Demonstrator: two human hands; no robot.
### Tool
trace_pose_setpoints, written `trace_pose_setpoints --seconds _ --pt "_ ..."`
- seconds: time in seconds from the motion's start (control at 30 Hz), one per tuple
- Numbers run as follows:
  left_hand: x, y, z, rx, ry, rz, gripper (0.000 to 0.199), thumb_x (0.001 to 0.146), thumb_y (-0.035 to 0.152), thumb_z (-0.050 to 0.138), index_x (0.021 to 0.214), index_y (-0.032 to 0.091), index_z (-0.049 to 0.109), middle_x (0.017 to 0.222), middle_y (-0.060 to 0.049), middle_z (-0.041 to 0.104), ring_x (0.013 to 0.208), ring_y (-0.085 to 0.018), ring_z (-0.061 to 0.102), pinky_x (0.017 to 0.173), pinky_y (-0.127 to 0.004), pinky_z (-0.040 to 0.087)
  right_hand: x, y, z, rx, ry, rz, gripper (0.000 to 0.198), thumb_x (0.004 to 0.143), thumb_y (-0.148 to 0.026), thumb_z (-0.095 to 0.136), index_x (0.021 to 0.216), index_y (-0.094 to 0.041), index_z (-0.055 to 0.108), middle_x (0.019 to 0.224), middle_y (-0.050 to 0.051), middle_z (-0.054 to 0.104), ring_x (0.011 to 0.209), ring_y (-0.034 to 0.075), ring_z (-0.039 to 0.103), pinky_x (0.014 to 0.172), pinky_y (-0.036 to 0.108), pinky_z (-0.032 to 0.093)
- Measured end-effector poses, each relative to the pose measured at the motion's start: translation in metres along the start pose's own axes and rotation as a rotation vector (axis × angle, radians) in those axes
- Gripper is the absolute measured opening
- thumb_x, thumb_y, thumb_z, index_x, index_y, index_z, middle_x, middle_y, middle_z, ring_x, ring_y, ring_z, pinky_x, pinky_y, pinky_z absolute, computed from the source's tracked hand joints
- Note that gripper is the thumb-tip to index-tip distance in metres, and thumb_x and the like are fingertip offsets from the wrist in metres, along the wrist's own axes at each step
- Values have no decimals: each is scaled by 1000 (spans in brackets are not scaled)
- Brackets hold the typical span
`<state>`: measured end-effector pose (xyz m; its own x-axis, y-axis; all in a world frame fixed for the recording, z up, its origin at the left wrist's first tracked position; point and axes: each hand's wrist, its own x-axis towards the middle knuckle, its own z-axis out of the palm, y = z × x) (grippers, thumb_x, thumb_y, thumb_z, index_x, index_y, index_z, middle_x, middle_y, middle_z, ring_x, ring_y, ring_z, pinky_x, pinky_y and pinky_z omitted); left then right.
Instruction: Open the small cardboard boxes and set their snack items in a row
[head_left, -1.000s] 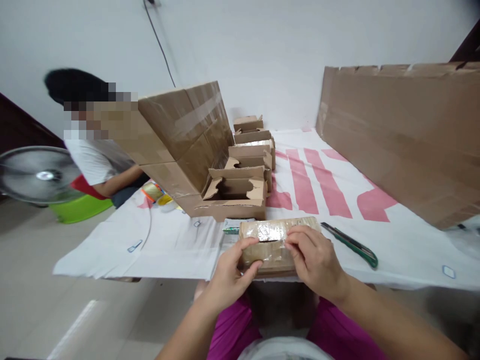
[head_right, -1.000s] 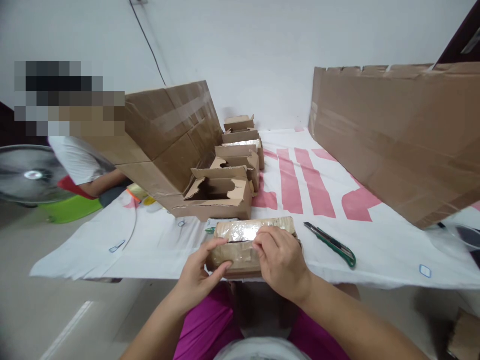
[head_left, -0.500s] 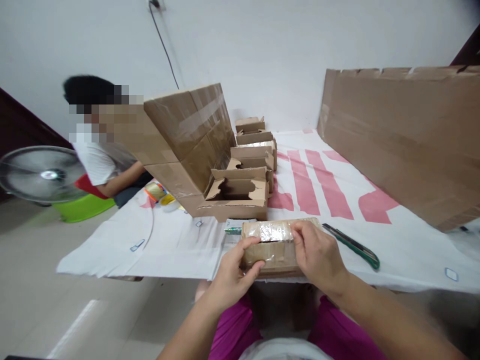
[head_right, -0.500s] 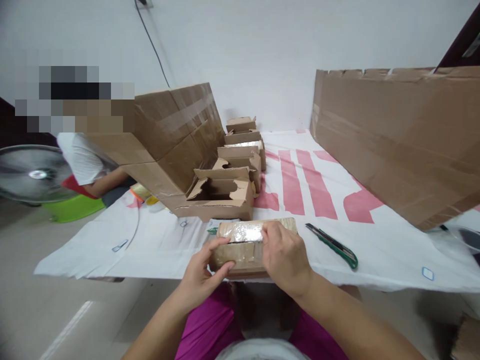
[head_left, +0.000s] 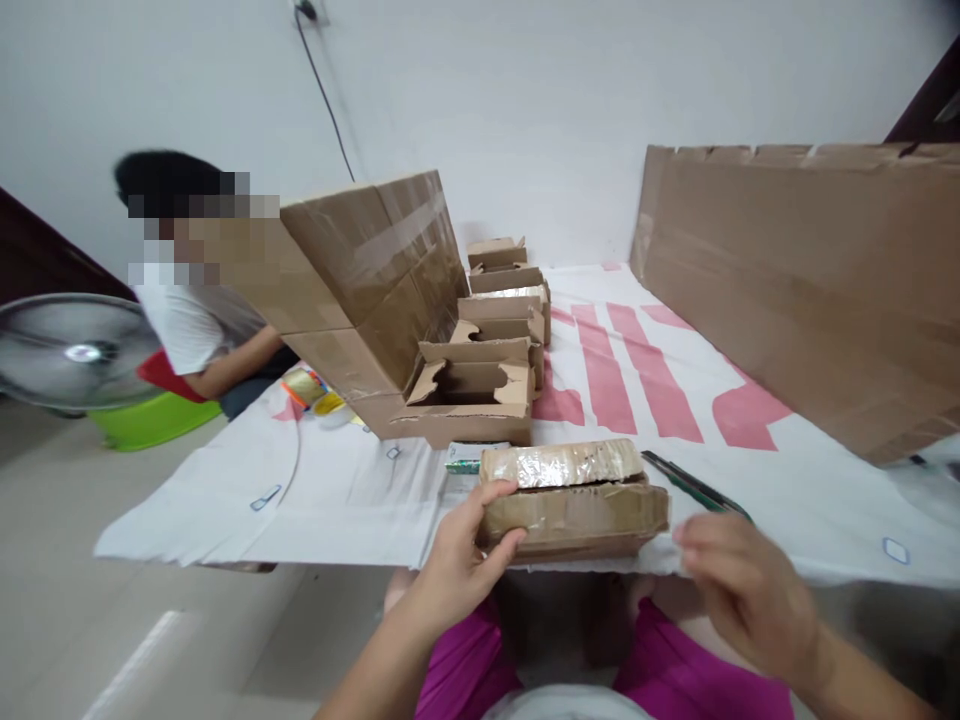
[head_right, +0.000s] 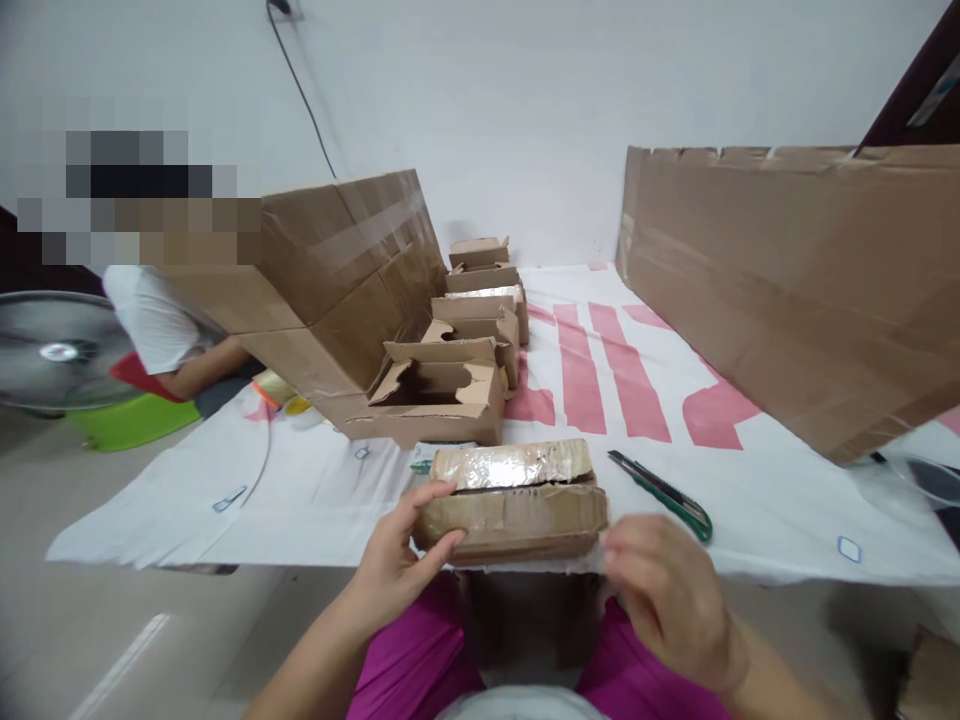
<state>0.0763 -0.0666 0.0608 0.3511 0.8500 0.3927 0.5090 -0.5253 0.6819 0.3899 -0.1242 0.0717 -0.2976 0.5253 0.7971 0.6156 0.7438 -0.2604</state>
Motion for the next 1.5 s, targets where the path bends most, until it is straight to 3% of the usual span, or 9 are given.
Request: trace_pose_setpoints --seconds 0.13,0.23,0.37,0.6,0.9,1.17,1.3,1.4,1.5 --pt "-5 -1 0 12 -16 -25 34 88 29 61 121 24 56 111 -8 69 101 -20 66 83 -29 55 -85 -5 17 -143 -386 -152 28 94 -11 40 99 -19 66 91 7 72 88 19 65 81 33 52" --pt "-7 -1 -3 -20 -11 3 33 86 32 64 118 23 60 105 -8 70 97 -21 66 84 -32 55 -167 -7 39 -160 -615 0 31 89 -14 41 66 -21 60 66 2 64 61 17 59 63 31 48" --pt "1 3 -17 -312 -138 182 28 88 37 63 114 27 64 103 -9 69 102 -23 64 87 -38 53 -234 -4 51 -241 -729 112 16 78 -18 55 70 -24 67 78 6 69 80 24 63 77 38 47" --pt "12 21 -28 -240 -430 235 43 89 61 48 83 27 74 82 -6 72 98 -24 64 111 -48 31 -219 5 42 -195 -823 131 25 76 -9 50 67 -26 66 72 4 63 77 23 59 73 37 45" --pt "9 23 -16 -182 -341 290 14 90 33 62 81 23 67 76 -2 70 92 -19 63 102 -41 37 -242 10 35 -323 -794 132 19 69 -13 58 81 -24 66 84 7 67 81 25 58 73 37 44" --pt "11 26 -14 -187 -317 293 17 90 33 62 78 22 66 73 -2 68 86 -20 63 93 -40 43 -140 13 -3 -167 -952 410 14 75 -10 56 81 -21 62 88 6 65 79 20 62 70 31 46" --pt "12 28 -13 -189 -307 287 19 90 34 61 77 22 66 71 -3 68 84 -20 63 89 -39 45 -73 27 -26 -157 -618 295 16 94 -20 49 84 -22 61 73 1 61 65 15 59 59 27 44" --pt "12 28 -11 -188 -288 291 19 90 35 61 76 22 66 70 -3 67 83 -20 62 88 -39 44 -28 31 -32 -181 -255 148 6 92 -20 57 97 -21 62 79 3 64 70 16 59 65 29 47" --pt "12 27 -9 -190 -274 291 20 90 35 62 76 22 65 70 -2 67 83 -19 62 87 -38 44 13 28 -21 -225 -146 36 14 89 -18 63 102 -20 63 89 6 67 82 20 61 76 35 50"
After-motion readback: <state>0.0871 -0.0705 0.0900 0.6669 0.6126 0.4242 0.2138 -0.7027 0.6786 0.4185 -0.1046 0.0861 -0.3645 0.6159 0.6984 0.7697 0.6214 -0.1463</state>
